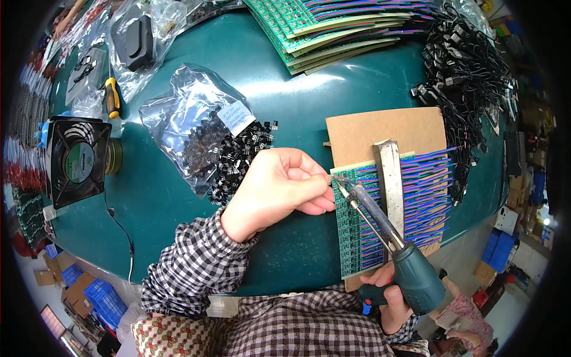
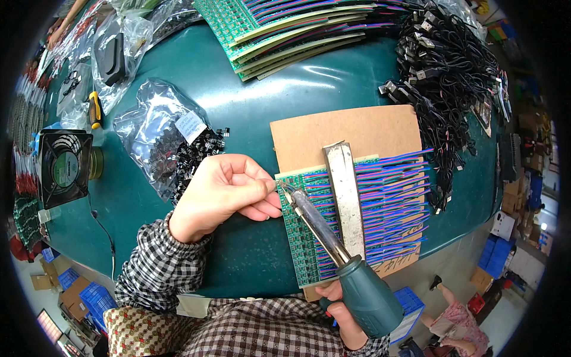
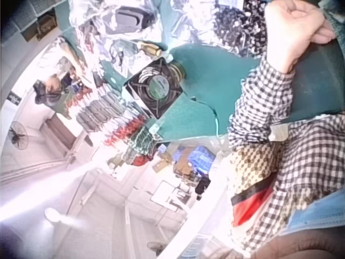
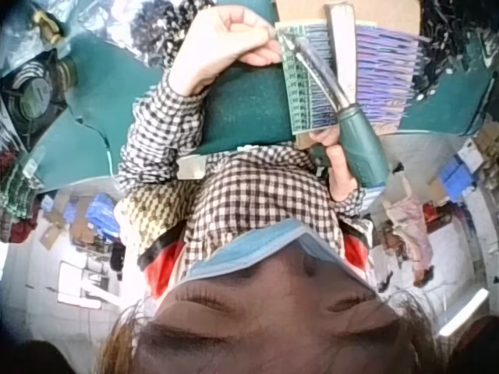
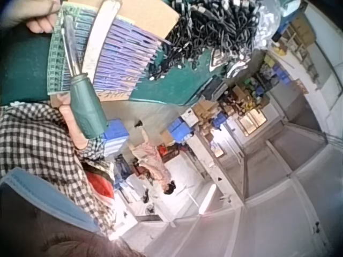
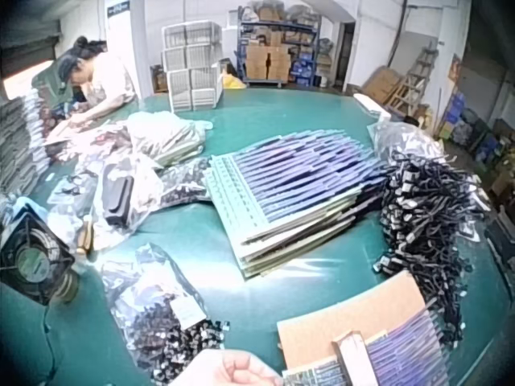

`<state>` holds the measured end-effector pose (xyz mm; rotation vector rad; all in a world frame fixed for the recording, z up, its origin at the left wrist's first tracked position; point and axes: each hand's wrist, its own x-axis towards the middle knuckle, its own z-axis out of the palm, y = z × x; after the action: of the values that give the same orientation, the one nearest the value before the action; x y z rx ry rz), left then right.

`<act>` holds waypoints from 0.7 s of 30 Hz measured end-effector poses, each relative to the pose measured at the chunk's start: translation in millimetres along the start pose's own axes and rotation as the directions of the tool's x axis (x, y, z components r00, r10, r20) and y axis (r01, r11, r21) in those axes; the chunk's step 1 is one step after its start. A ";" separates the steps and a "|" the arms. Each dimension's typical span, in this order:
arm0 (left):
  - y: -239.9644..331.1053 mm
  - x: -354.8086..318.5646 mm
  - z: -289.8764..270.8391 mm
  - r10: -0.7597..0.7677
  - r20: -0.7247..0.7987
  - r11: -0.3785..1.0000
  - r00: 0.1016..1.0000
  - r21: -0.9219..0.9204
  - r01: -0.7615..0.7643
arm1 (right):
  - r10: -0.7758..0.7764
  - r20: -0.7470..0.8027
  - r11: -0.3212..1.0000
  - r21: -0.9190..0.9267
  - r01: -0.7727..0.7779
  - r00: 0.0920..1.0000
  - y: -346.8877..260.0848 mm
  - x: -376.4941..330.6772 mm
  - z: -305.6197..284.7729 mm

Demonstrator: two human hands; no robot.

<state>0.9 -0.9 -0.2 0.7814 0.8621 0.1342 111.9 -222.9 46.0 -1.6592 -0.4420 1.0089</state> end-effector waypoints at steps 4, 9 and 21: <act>0.4 -0.3 -0.2 -0.005 0.018 1.000 1.000 0.028 0.004 | 0.017 -0.006 1.000 0.008 -0.017 1.000 0.7 -0.8 -1.9; 0.5 -0.1 0.0 -0.007 0.015 1.000 1.000 0.029 0.007 | 0.021 -0.001 1.000 0.011 -0.021 1.000 -0.8 -2.7 -0.5; -0.1 0.2 -0.2 -0.001 0.013 0.999 1.000 0.041 0.000 | -0.055 -0.040 0.998 0.033 0.056 0.998 0.9 -2.3 0.1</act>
<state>0.8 -0.8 -0.4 0.8198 0.8549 0.1112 110.3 -224.8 46.1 -1.6246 -0.4404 0.9370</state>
